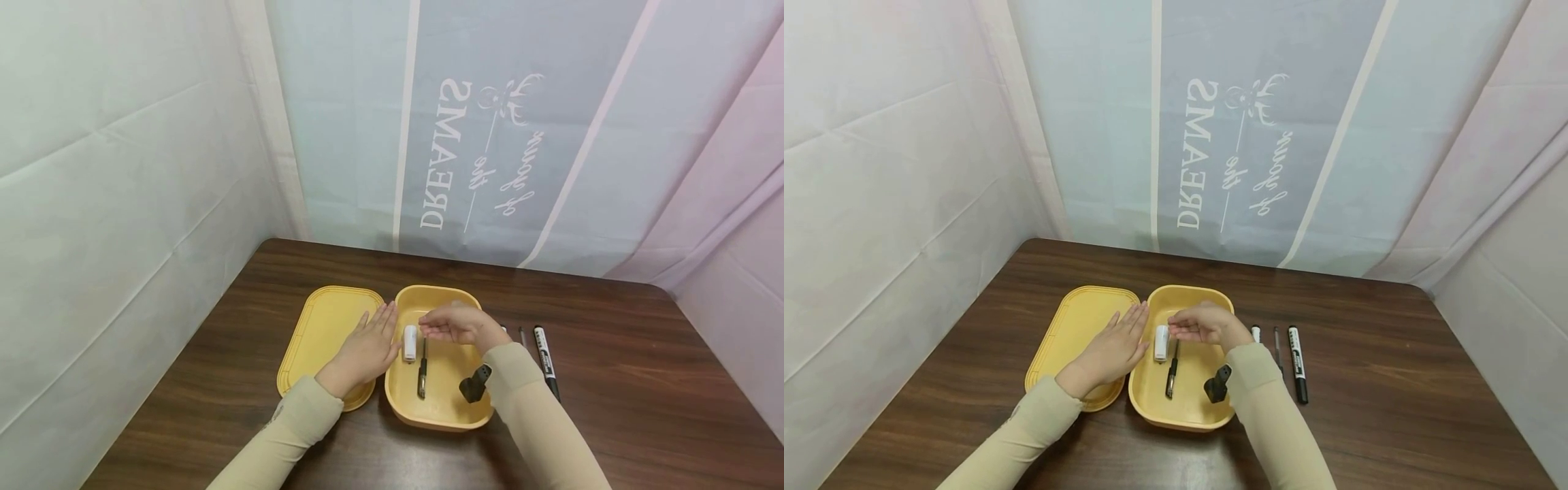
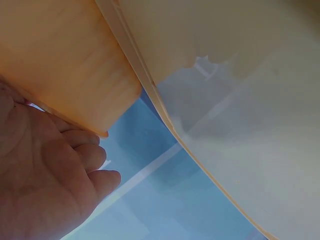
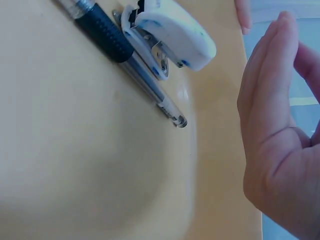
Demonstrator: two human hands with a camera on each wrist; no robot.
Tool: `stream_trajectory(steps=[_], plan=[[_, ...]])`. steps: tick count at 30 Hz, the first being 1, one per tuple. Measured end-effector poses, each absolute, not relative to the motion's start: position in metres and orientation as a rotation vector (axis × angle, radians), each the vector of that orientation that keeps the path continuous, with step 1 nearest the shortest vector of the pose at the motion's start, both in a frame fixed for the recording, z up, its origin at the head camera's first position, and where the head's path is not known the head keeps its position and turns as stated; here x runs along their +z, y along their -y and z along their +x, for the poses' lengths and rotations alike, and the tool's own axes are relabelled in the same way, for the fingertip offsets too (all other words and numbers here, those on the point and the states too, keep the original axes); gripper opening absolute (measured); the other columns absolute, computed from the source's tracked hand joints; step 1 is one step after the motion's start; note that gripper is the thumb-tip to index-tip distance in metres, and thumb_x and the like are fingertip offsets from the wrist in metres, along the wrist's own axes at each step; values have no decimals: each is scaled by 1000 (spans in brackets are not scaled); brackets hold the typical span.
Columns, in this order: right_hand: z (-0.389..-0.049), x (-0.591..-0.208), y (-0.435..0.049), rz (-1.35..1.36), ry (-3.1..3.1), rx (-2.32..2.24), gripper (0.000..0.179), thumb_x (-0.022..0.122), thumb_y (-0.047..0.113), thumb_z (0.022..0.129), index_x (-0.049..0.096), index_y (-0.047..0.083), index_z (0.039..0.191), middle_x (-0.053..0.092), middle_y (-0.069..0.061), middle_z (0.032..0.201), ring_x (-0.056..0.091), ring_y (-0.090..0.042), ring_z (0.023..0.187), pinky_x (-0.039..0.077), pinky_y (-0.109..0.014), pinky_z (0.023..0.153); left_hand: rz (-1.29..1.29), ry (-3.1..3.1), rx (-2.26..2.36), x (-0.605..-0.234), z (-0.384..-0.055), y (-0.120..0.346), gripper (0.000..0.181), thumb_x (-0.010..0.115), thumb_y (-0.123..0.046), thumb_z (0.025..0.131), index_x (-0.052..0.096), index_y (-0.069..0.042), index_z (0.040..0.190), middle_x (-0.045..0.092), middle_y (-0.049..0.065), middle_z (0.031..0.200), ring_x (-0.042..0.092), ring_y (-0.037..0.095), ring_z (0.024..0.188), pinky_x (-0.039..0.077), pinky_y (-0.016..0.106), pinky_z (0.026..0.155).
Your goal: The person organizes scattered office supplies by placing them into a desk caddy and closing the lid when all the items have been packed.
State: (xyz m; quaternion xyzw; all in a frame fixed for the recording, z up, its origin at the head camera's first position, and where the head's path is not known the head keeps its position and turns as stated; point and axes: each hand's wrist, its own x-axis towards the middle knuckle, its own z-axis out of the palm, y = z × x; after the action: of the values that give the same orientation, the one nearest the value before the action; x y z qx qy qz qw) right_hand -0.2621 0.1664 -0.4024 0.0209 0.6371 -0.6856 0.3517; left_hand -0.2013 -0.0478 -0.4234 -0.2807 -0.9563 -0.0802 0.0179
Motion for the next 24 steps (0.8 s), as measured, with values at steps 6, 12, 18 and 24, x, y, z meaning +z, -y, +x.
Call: stream_trajectory(steps=[6,12,18,24], plan=[[-257,-398,-168,12,-1585,-1820,24,49,-1,94,70,2,83,69,-6,77,67,-10,69,54,-19,67,-873,2956,-241,-427,-200,48,62,39,-32,101,22,6,147,22,18,153,19,30,141,19,50,112],[-252,-392,-176,-15,-1544,-1877,30,45,-2,96,70,4,81,69,-5,79,66,-9,70,53,-18,68,-876,2945,-226,-430,-199,47,62,38,-32,101,21,7,147,21,18,153,19,31,141,19,50,111],[-250,-389,-186,9,-1585,-1902,27,46,-2,96,69,4,82,68,-5,80,65,-11,72,53,-20,70,-881,2950,-226,-430,-198,47,62,36,-32,102,21,7,147,21,19,153,19,32,141,18,51,111],[-248,-383,-200,4,-1592,-1892,26,47,-2,95,69,3,82,68,-6,81,66,-11,72,54,-21,70,-885,2963,-225,-426,-198,47,62,35,-32,102,20,7,147,20,19,153,18,32,141,18,51,112]])
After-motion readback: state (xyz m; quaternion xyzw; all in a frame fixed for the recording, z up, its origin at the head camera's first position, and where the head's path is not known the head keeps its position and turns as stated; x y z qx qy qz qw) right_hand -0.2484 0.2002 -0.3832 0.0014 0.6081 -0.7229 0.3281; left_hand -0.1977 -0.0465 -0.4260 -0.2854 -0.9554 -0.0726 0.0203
